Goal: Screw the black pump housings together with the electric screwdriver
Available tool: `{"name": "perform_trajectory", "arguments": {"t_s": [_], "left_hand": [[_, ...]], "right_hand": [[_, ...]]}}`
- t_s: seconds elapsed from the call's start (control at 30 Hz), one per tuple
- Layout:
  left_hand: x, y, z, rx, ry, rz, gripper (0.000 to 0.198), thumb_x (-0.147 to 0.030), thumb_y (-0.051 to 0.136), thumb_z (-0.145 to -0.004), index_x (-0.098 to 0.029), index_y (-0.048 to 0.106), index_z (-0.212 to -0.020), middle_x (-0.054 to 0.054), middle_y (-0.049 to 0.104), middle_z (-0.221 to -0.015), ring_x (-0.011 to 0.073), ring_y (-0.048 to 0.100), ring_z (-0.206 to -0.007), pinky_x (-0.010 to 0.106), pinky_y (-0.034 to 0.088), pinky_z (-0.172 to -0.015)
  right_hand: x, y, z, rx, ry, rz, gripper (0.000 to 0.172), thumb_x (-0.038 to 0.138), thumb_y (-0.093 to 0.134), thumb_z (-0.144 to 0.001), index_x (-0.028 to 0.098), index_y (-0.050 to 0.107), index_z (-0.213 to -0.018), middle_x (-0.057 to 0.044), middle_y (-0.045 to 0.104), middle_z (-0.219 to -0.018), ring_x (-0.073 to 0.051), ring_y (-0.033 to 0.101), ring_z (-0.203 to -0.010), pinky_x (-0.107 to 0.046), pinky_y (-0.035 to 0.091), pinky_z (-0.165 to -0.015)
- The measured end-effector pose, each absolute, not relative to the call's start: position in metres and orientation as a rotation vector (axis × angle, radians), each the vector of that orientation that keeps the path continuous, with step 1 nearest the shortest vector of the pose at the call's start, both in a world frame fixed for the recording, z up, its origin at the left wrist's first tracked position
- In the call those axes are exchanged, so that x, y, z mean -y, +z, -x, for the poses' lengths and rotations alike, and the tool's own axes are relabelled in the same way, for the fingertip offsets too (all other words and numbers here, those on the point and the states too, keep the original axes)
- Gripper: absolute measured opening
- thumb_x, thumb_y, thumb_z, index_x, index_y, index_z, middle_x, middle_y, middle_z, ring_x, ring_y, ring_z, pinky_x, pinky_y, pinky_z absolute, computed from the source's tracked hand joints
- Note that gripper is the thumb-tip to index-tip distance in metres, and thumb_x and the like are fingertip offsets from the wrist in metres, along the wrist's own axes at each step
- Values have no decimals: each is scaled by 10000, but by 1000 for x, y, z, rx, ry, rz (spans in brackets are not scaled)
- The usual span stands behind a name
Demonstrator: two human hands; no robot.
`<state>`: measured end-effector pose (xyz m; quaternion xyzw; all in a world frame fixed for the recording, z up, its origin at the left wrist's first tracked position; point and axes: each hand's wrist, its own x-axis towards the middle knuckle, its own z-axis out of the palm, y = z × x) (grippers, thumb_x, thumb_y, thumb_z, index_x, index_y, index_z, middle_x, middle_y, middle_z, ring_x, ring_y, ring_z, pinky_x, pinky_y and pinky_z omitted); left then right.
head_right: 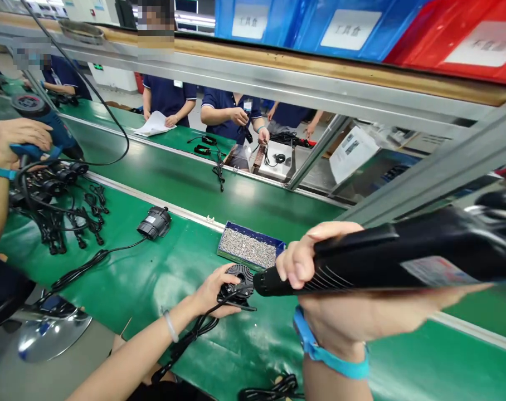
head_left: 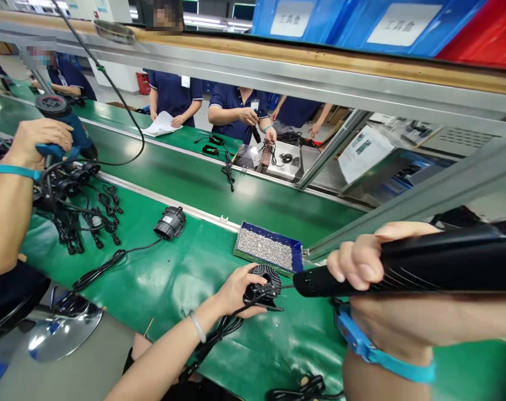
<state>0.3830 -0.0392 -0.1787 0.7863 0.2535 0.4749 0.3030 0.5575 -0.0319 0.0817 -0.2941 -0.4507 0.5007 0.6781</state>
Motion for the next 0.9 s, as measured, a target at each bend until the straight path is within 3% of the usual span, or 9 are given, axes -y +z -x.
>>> {"name": "perform_trajectory", "arguments": {"t_s": [0.17,0.57,0.8,0.9], "left_hand": [[40,-175,-387,-662,1306,-2082,681,-442,805,-688,-210,502,-1251,185,531,-1354,313,532,-1289,448,472,-1031],[41,-170,-387,-721,1218,-2106,635,-543,760,-714,-219,531,-1210,154,530,-1344,277,550,-1251,415,465,-1030],[41,-172,-387,-734,1211,-2117,634,-571,741,-724,-215,531,-1205,152,529,-1338,273,553,-1242,409,465,-1025],[39,-173,-386,-741,1218,-2121,650,-569,745,-717,-214,526,-1216,153,527,-1342,278,561,-1232,414,474,-1020]], "right_hand": [[17,66,-535,1225,1260,566,745,893,455,-724,224,762,-846,-23,577,-441,-179,519,-353,-306,426,-360],[29,40,-529,1284,1264,574,777,914,394,-736,210,684,-891,7,585,-511,-152,520,-385,-281,421,-390],[30,34,-523,1238,1280,585,710,887,645,-575,212,682,-791,22,549,-446,-148,470,-325,-280,398,-376],[30,32,-522,1180,1220,654,721,912,622,-555,222,679,-755,22,534,-427,-153,461,-316,-279,379,-372]]}}
